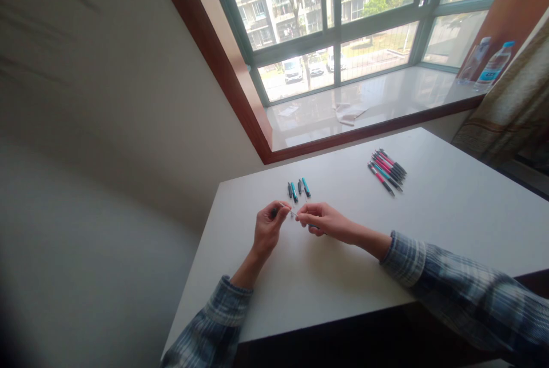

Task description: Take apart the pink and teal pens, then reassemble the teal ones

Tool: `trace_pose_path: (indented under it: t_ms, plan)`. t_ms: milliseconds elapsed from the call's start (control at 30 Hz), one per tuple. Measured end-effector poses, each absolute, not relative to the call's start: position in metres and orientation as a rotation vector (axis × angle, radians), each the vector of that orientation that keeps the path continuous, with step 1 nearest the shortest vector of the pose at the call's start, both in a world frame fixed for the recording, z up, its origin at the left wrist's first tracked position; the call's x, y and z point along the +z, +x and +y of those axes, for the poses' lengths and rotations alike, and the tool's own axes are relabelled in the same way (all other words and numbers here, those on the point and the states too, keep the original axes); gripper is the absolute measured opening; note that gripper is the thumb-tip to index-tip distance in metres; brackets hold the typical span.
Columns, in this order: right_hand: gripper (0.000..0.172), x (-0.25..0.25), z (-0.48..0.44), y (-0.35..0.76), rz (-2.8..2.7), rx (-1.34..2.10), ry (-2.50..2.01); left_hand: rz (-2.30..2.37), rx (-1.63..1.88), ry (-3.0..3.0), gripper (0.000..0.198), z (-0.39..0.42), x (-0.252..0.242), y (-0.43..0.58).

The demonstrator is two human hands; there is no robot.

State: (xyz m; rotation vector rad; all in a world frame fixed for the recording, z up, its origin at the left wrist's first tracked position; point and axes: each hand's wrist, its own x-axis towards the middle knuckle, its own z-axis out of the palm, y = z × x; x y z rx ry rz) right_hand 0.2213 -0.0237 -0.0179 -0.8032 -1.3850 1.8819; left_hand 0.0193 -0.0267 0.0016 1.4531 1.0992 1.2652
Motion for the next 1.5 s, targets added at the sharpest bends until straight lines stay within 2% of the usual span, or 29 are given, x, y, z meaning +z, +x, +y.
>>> trace_pose_path:
  t_ms: [167, 267, 600, 933, 1100, 1267, 1400, 1500]
  plan:
    - [0.032, -0.016, -0.022, 0.224, -1.681, 1.491, -0.958, 1.148, 1.547, 1.156, 0.039, -0.013, 0.003, 0.006]
    - [0.031, -0.012, -0.022, 0.225, -1.733, 1.283, -1.021, 1.200, 1.533, 1.163, 0.039, -0.013, 0.005, 0.001]
    - [0.031, -0.015, -0.023, 0.227, -1.865, 1.218, -1.039, 1.166, 1.288, 1.350, 0.039, -0.027, 0.016, 0.012]
    - [0.008, -0.008, -0.033, 0.224, -1.922, 1.137, -0.921, 1.103, 1.266, 1.166, 0.041, -0.021, 0.011, 0.011]
    - [0.009, 0.000, -0.037, 0.225, -2.042, 1.080, -0.823, 1.305, 1.356, 1.198, 0.038, -0.013, 0.011, -0.001]
    - [0.022, 0.004, -0.038, 0.225, -2.141, 1.077, -0.733, 1.668, 1.006, 1.689, 0.028, -0.011, 0.012, -0.013]
    - [0.025, 0.002, -0.037, 0.225, -2.154, 1.014, -0.772, 1.887, 0.657, 1.925, 0.018, -0.014, 0.013, -0.013]
    - [0.025, 0.000, -0.035, 0.226, -2.122, 0.943, -0.829, 1.953, 0.460, 2.016, 0.017, -0.017, 0.014, -0.011]
